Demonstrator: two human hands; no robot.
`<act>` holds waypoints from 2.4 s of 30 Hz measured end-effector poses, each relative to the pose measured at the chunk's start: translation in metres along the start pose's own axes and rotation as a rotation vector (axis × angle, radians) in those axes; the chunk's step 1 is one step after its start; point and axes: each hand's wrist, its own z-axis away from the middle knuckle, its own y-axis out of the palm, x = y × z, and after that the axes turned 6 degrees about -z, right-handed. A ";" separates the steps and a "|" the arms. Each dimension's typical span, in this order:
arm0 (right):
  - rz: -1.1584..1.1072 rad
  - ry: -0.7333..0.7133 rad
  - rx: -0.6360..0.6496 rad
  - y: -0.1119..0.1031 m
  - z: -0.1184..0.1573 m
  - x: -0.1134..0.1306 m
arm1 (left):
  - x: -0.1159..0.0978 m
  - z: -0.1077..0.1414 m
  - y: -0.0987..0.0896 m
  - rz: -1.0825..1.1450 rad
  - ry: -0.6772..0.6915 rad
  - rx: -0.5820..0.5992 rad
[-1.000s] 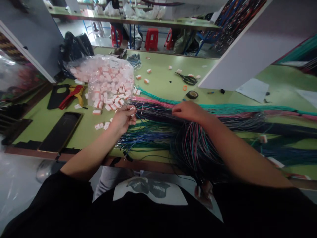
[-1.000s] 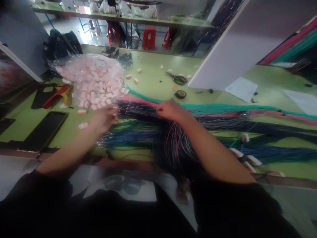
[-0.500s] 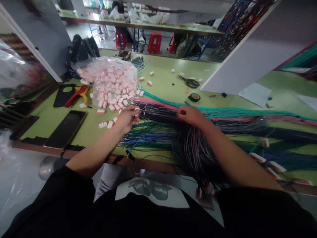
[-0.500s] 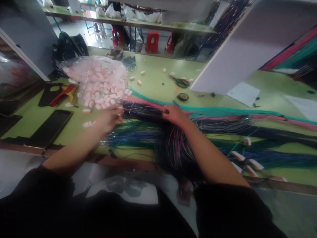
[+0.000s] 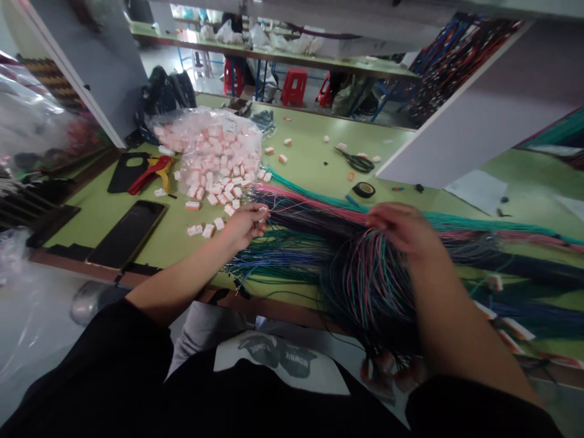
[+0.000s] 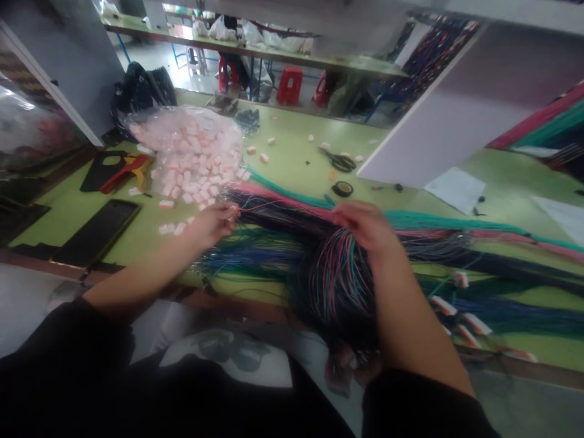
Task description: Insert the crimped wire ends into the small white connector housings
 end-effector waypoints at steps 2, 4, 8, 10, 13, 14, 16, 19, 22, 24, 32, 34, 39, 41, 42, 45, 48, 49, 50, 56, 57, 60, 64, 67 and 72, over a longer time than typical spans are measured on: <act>-0.236 -0.053 -0.104 -0.010 0.002 0.005 | 0.000 0.000 0.000 0.008 -0.007 0.000; -0.358 -0.051 -0.094 -0.004 0.002 0.016 | 0.001 -0.001 0.000 0.020 -0.026 0.015; -0.172 -0.015 0.113 0.048 0.002 0.055 | 0.006 -0.004 -0.002 0.038 -0.020 0.140; -0.045 -0.080 0.183 0.081 0.004 0.073 | 0.009 -0.006 -0.005 0.051 -0.001 0.220; 0.073 -0.202 0.226 0.118 0.007 0.084 | 0.011 -0.007 -0.007 0.060 0.019 0.295; 0.094 -0.217 0.230 0.125 0.008 0.083 | 0.011 -0.007 -0.008 0.061 0.022 0.303; 0.125 -0.198 0.207 0.132 0.010 0.074 | 0.011 -0.005 -0.007 0.062 0.023 0.312; 0.217 -0.148 0.091 0.131 0.013 0.058 | 0.010 -0.002 -0.006 0.060 0.026 0.330; 0.355 -0.177 0.011 0.129 0.014 0.049 | 0.012 0.000 -0.004 0.050 0.039 0.348; 0.430 -0.213 0.006 0.129 0.015 0.048 | 0.012 0.001 -0.003 0.041 0.043 0.353; 0.629 -0.149 -0.014 0.134 0.018 0.049 | 0.010 0.006 0.000 -0.015 0.038 0.319; 0.654 -0.148 -0.031 0.134 0.019 0.049 | 0.009 0.008 0.001 -0.024 0.032 0.311; 0.727 -0.147 -0.034 0.136 0.019 0.050 | 0.008 0.009 0.002 -0.025 0.015 0.304; 0.767 -0.126 -0.023 0.137 0.018 0.052 | 0.009 0.009 0.002 -0.018 0.003 0.306; 0.788 -0.114 -0.018 0.138 0.018 0.053 | 0.009 0.009 0.002 -0.014 0.001 0.306; 0.839 -0.085 -0.004 0.140 0.019 0.055 | 0.009 0.009 0.003 -0.007 0.004 0.312; 0.874 -0.072 0.000 0.141 0.020 0.056 | 0.008 0.010 0.003 -0.005 -0.001 0.313; 0.882 -0.076 -0.002 0.142 0.021 0.057 | 0.008 0.010 0.004 -0.004 -0.007 0.309; 0.888 -0.084 -0.006 0.142 0.021 0.057 | 0.008 0.011 0.004 -0.004 -0.013 0.305; 0.906 -0.112 -0.017 0.143 0.021 0.057 | 0.008 0.011 0.005 -0.021 -0.004 0.295; 0.908 -0.113 -0.015 0.143 0.022 0.057 | 0.009 0.011 0.005 -0.027 0.004 0.295; 0.914 -0.121 -0.010 0.144 0.022 0.057 | 0.011 0.011 0.005 -0.054 0.038 0.299; 0.936 -0.104 0.008 0.145 0.021 0.057 | 0.012 0.013 0.006 -0.072 0.043 0.286; 0.960 -0.076 0.022 0.146 0.021 0.059 | 0.011 0.014 0.007 -0.062 0.019 0.275; 0.966 -0.075 0.035 0.146 0.020 0.060 | 0.010 0.012 0.006 -0.051 0.003 0.294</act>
